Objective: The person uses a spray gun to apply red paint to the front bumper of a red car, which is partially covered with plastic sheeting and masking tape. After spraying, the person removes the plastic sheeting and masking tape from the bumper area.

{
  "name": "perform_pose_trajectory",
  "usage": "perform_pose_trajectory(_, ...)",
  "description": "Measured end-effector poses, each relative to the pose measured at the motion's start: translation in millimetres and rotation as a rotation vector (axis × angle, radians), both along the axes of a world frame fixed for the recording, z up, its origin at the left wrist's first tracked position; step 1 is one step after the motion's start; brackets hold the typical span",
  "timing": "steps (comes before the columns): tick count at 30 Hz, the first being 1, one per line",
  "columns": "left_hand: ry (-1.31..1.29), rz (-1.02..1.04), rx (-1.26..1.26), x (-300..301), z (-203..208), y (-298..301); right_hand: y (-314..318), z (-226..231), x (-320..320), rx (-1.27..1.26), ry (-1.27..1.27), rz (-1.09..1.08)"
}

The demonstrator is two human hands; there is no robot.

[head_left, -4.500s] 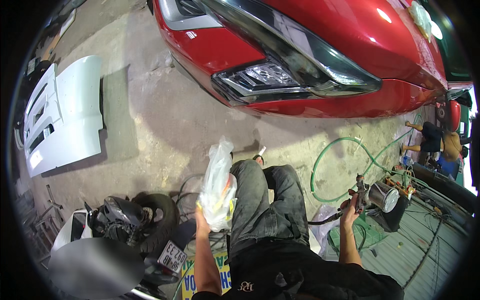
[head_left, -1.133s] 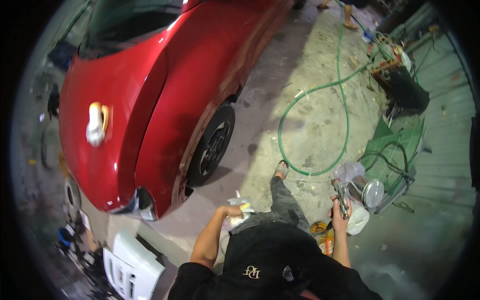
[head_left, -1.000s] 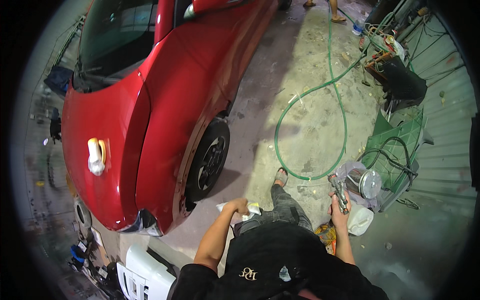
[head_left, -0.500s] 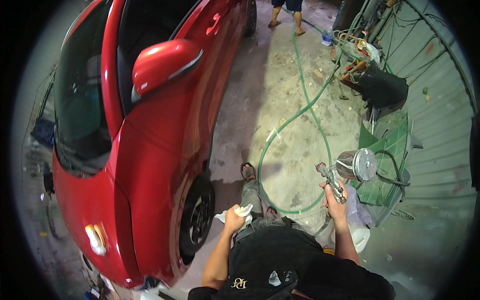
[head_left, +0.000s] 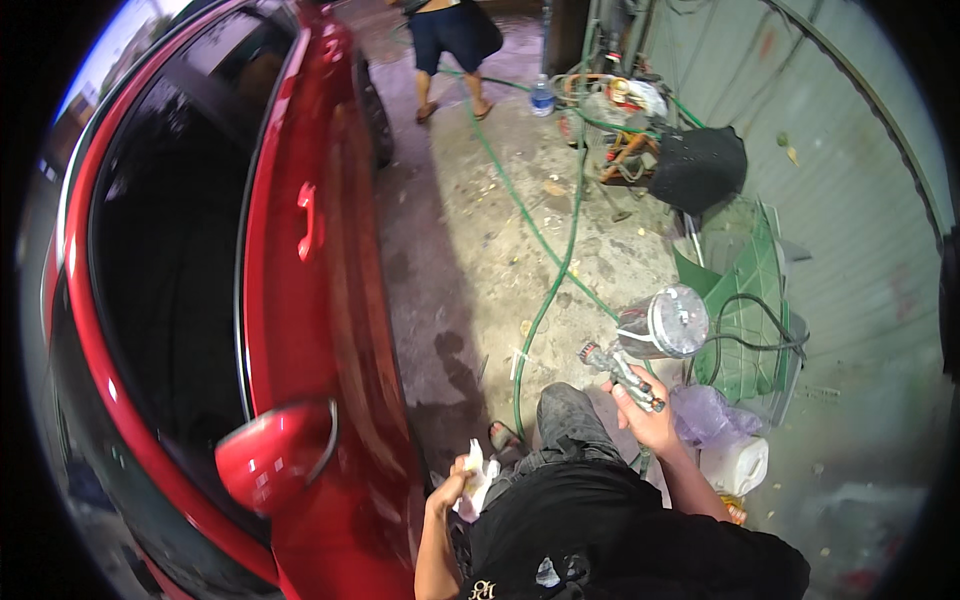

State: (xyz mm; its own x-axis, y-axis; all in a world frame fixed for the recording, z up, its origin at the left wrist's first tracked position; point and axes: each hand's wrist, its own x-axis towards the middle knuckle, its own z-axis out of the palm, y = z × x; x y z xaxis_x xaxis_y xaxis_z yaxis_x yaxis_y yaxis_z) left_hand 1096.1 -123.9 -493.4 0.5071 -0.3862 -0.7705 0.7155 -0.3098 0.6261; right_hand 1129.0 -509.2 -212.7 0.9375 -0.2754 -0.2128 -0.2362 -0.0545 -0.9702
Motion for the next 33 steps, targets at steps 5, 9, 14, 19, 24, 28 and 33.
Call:
perform_pose_trajectory(5, 0.112, -0.2, 0.049, 75, 2, 7, -19, -16, 92, 0.019, 0.006, -0.045)
perform_pose_trajectory(9, -0.082, -0.179, 0.178, 186, -29, -3, -27, -55, 178, 0.064, -0.021, -0.088)
perform_pose_trajectory(14, -0.761, -0.21, 0.679, 371, -37, -48, -19, -76, 287, -0.032, -0.065, -0.17)
perform_pose_trajectory(19, -0.809, 0.031, 0.685, 524, -29, -165, -62, -32, 367, -0.03, -0.075, -0.079)
perform_pose_trajectory(24, -0.301, 0.126, -0.388, 665, 23, -284, -18, -41, 419, -0.158, -0.028, -0.205)
perform_pose_trajectory(28, -1.036, -0.131, -0.376, 680, 77, -275, -35, -75, 445, -0.332, -0.099, -0.216)
perform_pose_trajectory(33, -1.105, 0.597, 0.286, 719, 29, -108, -2, -62, 539, -0.39, -0.116, -0.337)
